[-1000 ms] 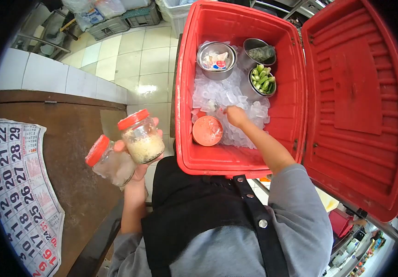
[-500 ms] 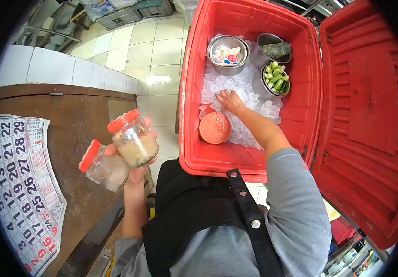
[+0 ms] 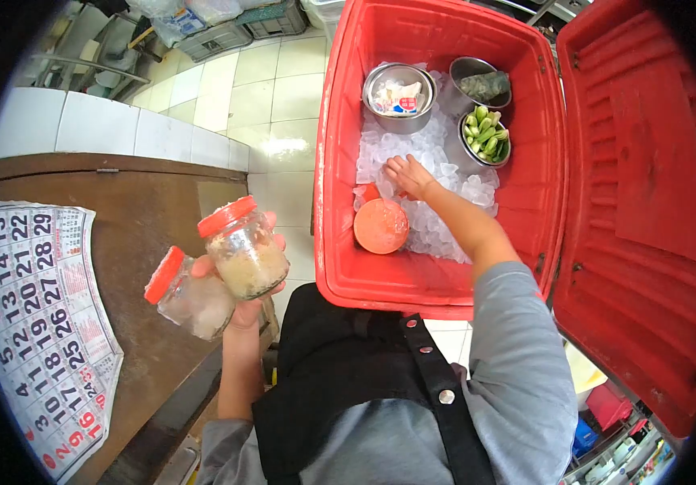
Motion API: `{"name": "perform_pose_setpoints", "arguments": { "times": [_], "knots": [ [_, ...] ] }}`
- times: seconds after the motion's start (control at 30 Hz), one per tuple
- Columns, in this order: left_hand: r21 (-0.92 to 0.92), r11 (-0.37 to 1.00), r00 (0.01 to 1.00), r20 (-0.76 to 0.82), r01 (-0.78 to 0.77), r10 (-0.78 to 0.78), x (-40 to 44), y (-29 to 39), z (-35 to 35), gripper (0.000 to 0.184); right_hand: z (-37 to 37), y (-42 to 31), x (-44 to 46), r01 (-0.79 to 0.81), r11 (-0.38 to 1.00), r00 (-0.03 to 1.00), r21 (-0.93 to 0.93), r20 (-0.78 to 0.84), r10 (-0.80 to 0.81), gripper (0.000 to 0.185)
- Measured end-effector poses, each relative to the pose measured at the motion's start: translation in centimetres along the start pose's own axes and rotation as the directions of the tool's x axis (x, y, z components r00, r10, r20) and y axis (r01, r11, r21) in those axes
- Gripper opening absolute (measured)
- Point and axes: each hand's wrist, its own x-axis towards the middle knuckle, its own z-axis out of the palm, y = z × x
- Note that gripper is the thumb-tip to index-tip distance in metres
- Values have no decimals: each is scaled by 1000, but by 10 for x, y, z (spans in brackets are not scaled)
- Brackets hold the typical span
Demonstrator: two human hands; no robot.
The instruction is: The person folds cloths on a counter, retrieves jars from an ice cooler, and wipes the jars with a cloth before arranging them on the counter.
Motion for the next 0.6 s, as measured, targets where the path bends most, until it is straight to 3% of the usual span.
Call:
{"name": "perform_pose_setpoints", "arguments": {
  "times": [0.1,0.17,0.2,0.27,0.3,0.33,0.37,0.4,0.43,0.5,0.53,0.6],
  "knots": [
    [17,1000,1000,-18,25,-25,0,0,1,103,-44,12,-27,4,998,998,58,67,-7,90],
    [-36,999,999,-33,32,-33,1,-2,2,82,-59,17,-52,-208,899,976,386,27,214,91],
    [-43,998,998,-22,53,-54,4,-2,2,82,-63,19,-64,-229,898,971,377,28,236,91],
    [12,995,991,86,100,-100,12,-3,3,57,-76,20,-94,-358,464,885,811,137,444,96],
    [27,991,983,128,127,-130,15,-3,4,50,-82,19,-111,-344,186,873,920,241,423,93],
    [18,992,988,84,125,-126,13,1,2,41,-92,12,-133,-360,183,852,915,242,465,93],
    [6,989,986,69,149,-149,16,3,2,38,-104,-2,-156,-193,-223,837,955,280,471,89],
    [-7,985,984,55,172,-172,20,4,2,37,-116,-16,-178,33,-578,830,815,300,470,84],
    [2,981,979,76,192,-191,27,4,3,38,-132,-29,-197,54,-568,801,822,304,516,84],
    [18,968,963,100,251,-252,41,6,3,40,-166,-58,-231,413,-743,773,527,229,592,77],
    [-3,951,945,110,309,-307,49,7,0,40,-172,-69,-248,450,-716,730,534,241,639,77],
    [-23,932,924,143,362,-355,66,3,-2,37,-183,-95,-281,611,-709,722,352,119,681,72]
  ]
}}
